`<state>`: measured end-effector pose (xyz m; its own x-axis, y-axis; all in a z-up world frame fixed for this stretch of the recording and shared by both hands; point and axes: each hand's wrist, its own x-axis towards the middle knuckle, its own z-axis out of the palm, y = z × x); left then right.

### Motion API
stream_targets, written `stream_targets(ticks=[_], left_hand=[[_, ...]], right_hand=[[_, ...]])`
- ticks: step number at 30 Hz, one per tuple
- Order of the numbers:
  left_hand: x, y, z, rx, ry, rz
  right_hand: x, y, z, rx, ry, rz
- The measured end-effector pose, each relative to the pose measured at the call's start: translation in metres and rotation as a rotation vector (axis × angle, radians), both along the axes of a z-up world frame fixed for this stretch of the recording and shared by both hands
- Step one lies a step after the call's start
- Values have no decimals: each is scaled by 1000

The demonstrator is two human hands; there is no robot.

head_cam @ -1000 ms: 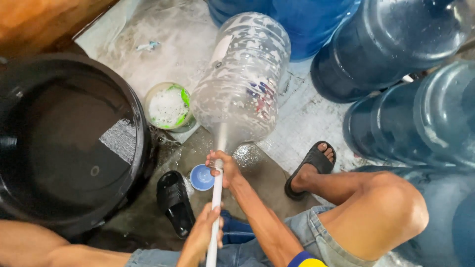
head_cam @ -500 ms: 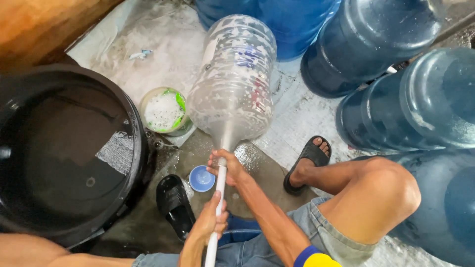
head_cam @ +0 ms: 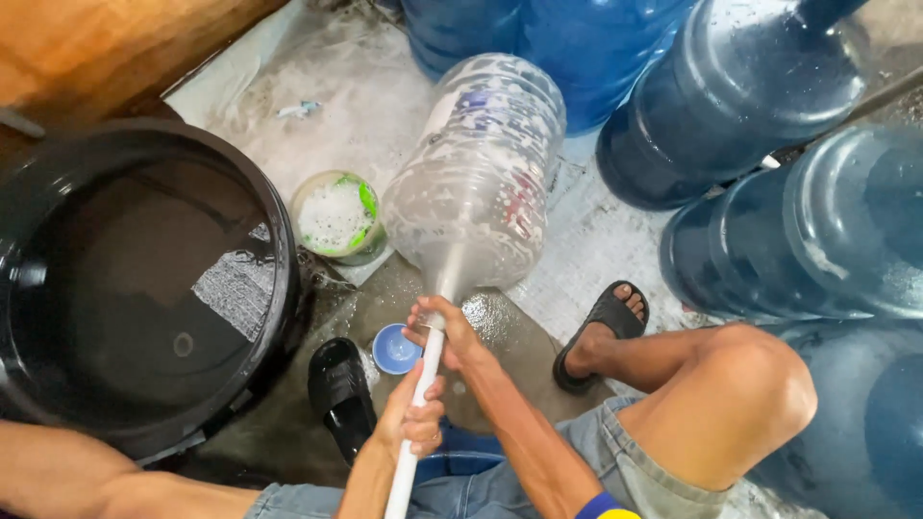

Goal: The person scrubs the exterior of a large clear plastic water jug with a black brush and soapy water. They then rinse the jug using a white pipe connected to a water source, rotating the jug to clean all sides. The person is surrounded by other blue and clear water jugs in a wet workspace.

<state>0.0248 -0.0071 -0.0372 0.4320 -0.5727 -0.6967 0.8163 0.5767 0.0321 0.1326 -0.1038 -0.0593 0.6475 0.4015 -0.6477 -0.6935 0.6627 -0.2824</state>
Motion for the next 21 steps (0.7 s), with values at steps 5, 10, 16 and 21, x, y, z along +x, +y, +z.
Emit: stream_targets(ticks=[5,10,16,21], left_hand=[[19,-11,39,1272,-569,-569],[10,12,-13,255,-85,-123],[24,-5,61,1031,-336,-419],[-4,15,-18,-142,-23,-50]], right_hand=[[-13,17,-6,-262,19,28],[-15,23,27,-409,84,89],[-25,25,3,-571,24,167],[-14,11,11,-466,20,153]])
